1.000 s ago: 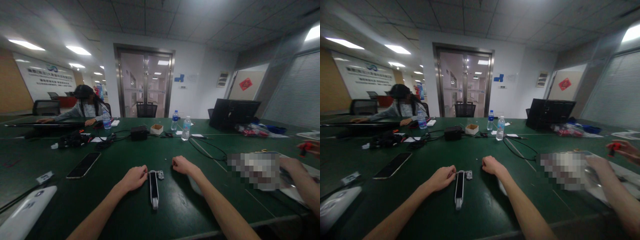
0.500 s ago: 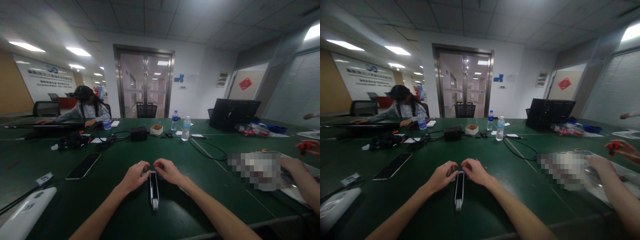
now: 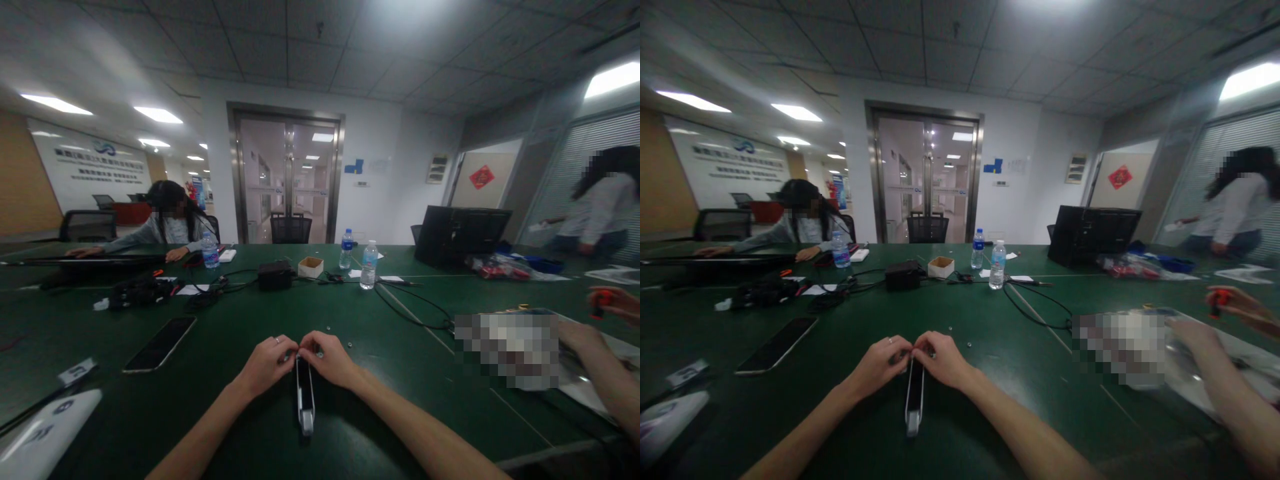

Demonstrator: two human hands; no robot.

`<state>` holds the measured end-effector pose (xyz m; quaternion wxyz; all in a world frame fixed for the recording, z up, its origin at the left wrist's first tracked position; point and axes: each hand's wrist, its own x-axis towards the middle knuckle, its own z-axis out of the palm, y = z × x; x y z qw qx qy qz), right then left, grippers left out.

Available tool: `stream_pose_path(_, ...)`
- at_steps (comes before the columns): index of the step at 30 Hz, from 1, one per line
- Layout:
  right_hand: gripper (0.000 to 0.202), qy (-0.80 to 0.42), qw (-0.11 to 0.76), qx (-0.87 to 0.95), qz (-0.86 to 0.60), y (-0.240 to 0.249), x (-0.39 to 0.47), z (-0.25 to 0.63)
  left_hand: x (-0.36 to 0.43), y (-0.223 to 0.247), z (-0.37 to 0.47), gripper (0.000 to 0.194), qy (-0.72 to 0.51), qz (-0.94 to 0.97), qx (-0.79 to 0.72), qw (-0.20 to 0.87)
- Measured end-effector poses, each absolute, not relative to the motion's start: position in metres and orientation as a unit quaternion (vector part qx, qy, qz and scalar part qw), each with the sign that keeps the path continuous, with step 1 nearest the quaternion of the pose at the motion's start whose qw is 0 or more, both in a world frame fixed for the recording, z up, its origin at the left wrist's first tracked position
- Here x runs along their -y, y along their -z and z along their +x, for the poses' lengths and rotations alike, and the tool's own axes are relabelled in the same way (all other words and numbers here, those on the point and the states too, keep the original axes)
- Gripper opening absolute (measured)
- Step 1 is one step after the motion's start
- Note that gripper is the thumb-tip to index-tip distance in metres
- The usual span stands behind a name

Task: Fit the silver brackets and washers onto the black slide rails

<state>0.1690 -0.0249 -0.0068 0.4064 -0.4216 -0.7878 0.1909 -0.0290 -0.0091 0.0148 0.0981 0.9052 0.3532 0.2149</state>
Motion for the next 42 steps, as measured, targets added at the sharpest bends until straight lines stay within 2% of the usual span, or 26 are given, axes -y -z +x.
stream_pose_path(10,0.01,0.029,0.276,0.867,-0.414,-0.024,0.025,0.194,-0.002,-0.023,-0.042,0.019,-0.102,0.901,-0.397,0.144)
stream_pose_path(20,0.015,-0.045,0.119,0.889,-0.44,-0.025,0.02,0.207,-0.008,-0.021,-0.046,0.02,-0.079,0.905,-0.384,0.166)
stream_pose_path(36,0.011,-0.073,0.139,0.883,-0.442,-0.016,0.018,0.205,-0.014,-0.006,-0.046,0.019,-0.12,0.901,-0.374,0.186)
stream_pose_path(42,0.009,-0.075,0.147,0.888,-0.43,-0.009,0.012,0.207,-0.019,0.0,-0.047,0.016,-0.149,0.889,-0.405,0.151)
